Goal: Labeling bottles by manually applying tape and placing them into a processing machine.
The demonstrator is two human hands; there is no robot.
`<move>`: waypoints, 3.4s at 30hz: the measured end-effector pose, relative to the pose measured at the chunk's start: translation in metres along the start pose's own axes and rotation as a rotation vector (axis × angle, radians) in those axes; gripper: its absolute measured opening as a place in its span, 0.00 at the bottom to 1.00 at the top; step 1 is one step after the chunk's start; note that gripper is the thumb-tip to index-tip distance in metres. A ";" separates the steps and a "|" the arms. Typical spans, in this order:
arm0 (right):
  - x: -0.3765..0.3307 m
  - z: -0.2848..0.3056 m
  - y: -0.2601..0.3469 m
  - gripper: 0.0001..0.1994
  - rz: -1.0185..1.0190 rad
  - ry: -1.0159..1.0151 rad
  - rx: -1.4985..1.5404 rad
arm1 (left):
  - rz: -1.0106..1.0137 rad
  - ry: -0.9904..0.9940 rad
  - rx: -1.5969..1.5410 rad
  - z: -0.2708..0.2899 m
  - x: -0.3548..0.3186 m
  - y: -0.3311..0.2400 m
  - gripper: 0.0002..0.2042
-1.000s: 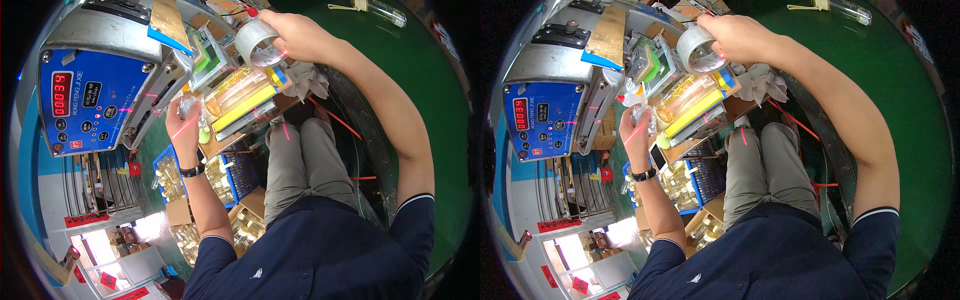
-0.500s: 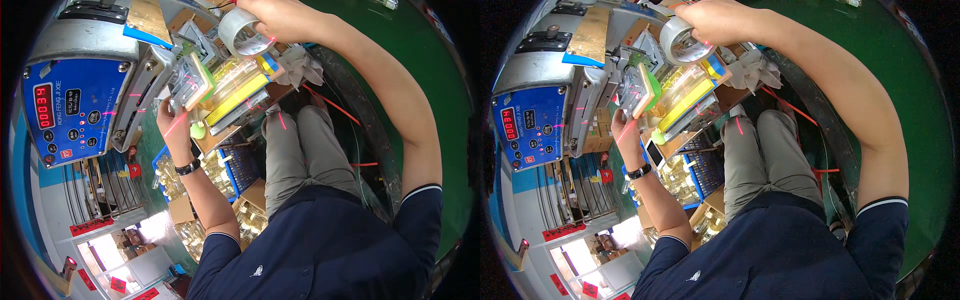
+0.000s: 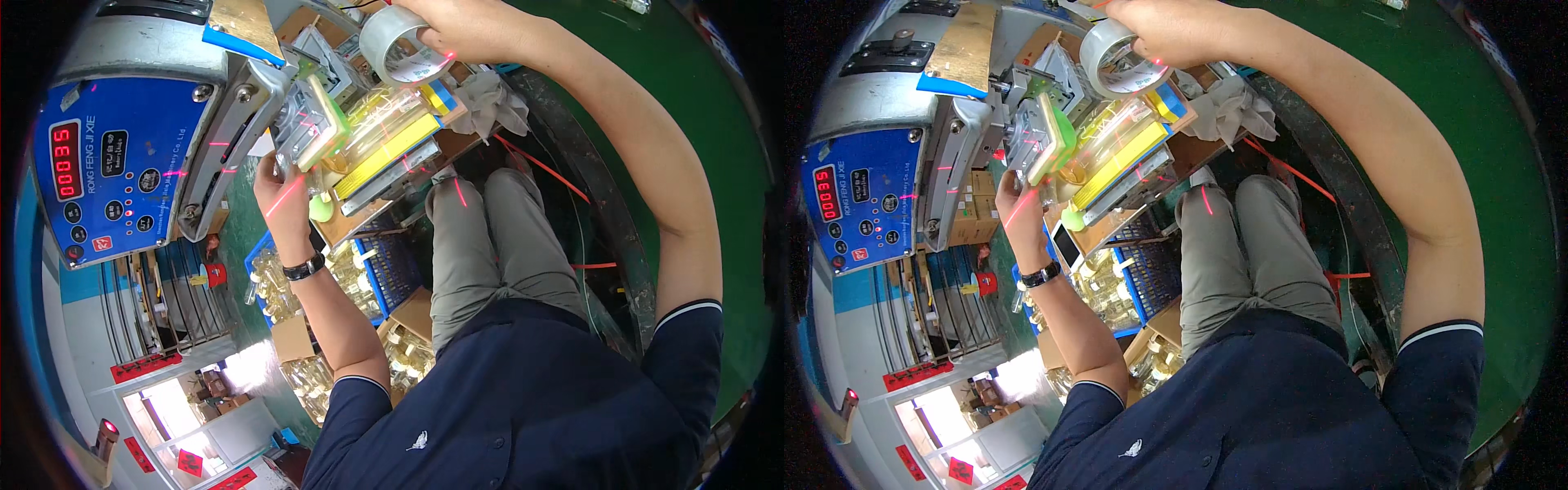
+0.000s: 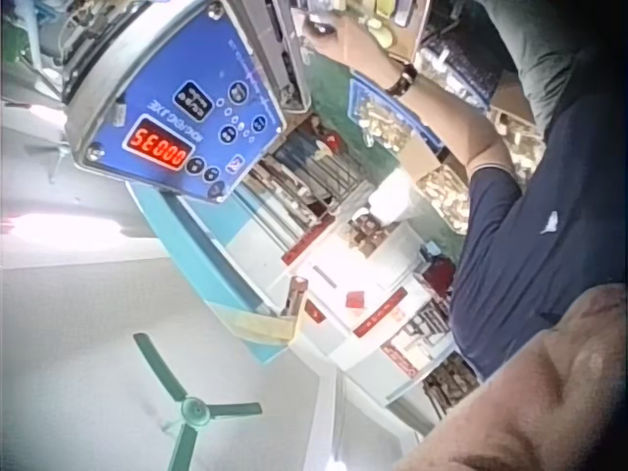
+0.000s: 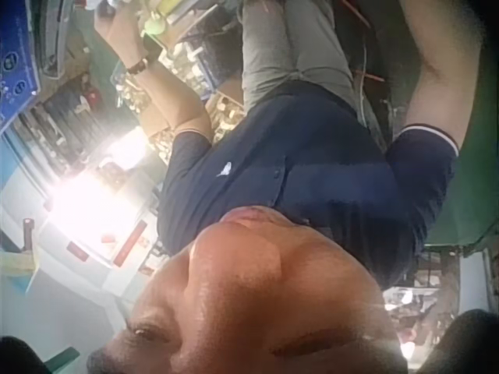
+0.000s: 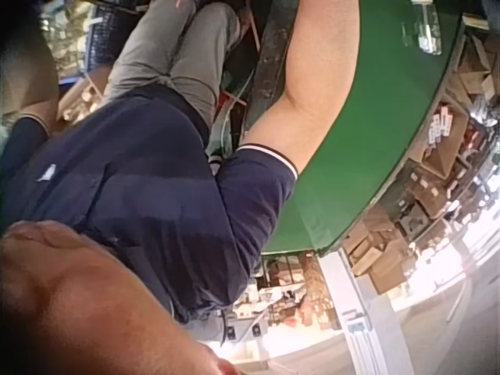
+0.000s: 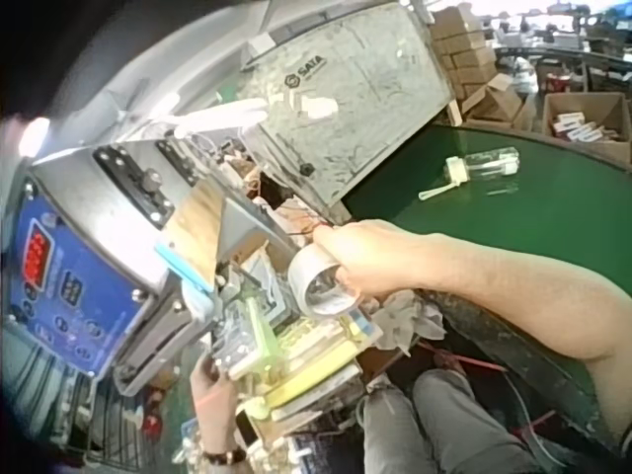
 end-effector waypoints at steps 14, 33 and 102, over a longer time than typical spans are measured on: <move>-0.026 0.005 0.009 0.17 0.162 -0.120 -0.177 | -0.108 0.017 0.010 0.007 -0.016 -0.035 0.21; -0.207 -0.026 0.013 0.26 0.347 -0.194 -0.061 | -0.174 0.084 -0.065 0.066 -0.129 -0.096 0.23; -0.034 -0.069 0.087 0.36 -0.076 0.241 -0.388 | -0.246 0.287 -0.467 0.012 -0.025 0.039 0.29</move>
Point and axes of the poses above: each hand's wrist, its own x-axis towards the middle knuckle, its own z-axis out of the back of the hand, y = z × x, the point moved 9 cm from there along x, towards the middle knuckle, and after that the axes turned 11 degrees about -z, right-handed, at the moved point
